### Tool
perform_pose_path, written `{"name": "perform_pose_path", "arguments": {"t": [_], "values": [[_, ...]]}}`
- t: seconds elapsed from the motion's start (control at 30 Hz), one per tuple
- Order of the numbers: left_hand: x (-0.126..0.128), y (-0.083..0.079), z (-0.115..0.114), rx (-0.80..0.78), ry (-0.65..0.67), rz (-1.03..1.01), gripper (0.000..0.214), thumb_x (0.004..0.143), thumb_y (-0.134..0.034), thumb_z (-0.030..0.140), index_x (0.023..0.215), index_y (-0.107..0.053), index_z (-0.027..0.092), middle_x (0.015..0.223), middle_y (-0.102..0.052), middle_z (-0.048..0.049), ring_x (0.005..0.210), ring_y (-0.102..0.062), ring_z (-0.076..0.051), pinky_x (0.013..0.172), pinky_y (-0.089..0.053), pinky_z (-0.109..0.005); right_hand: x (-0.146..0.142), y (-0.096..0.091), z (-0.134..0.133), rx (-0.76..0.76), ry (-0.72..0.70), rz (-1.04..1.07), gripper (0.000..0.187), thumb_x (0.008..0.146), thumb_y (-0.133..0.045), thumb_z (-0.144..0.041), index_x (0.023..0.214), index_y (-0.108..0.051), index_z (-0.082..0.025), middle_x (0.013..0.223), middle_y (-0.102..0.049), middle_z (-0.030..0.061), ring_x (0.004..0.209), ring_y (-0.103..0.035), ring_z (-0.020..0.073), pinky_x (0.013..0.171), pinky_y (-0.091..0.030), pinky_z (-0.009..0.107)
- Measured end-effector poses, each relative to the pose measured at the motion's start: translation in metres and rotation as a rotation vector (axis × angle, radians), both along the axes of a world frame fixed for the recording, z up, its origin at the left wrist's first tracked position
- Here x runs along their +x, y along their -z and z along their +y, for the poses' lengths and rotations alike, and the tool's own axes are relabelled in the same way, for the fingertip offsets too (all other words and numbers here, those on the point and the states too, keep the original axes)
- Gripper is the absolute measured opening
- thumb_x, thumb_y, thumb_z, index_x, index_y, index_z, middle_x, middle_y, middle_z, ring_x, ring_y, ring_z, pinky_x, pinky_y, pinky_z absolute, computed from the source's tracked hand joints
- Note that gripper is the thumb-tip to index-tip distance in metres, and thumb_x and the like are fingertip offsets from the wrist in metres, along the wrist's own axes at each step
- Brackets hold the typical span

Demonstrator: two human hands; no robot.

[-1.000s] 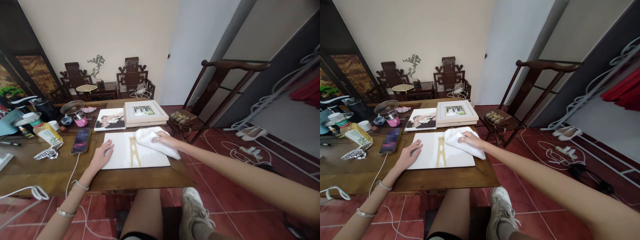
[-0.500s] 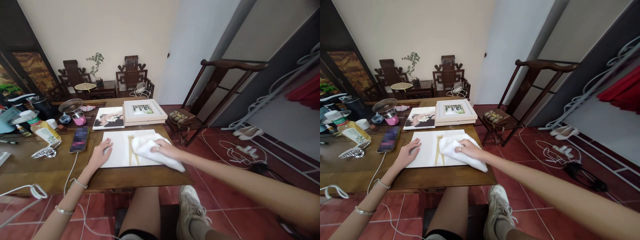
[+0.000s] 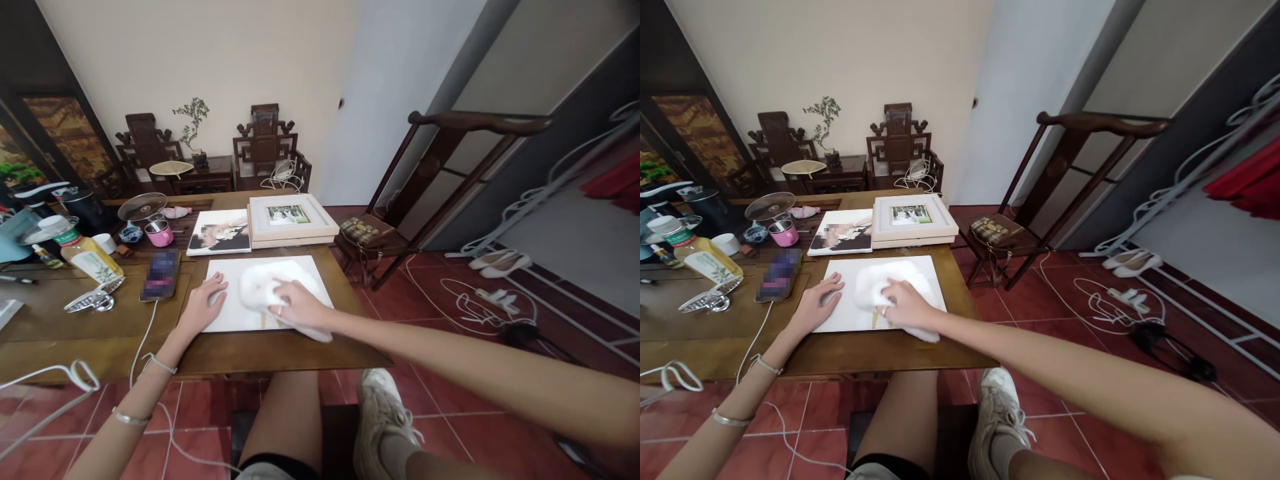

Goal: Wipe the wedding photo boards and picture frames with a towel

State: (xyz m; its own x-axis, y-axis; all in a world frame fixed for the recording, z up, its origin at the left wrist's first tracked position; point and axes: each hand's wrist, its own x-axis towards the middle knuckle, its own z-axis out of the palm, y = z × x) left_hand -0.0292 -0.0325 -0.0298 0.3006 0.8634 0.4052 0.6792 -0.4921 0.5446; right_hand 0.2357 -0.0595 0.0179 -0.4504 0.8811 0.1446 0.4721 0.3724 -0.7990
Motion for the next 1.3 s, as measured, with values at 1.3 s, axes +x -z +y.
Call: {"name": "perform_pose_path", "arguments": {"t": [1.3], "values": [[-0.001, -0.001, 0.002, -0.077, -0.024, 0.093, 0.053, 0.093, -0.039, 0.040, 0.133, -0.054, 0.007, 0.146, -0.045, -0.0170, 0.140, -0.034, -0.027, 0.117, -0.025, -0.046, -0.030, -0.020, 0.065, 0.385, -0.196, -0.716, 0.028, 0.091, -0.047, -0.031, 0.101, -0.064, -0.010, 0.096, -0.068, 0.0179, 0.096, -0.062, 0.0290, 0.079, -0.045, 0.035]]}}
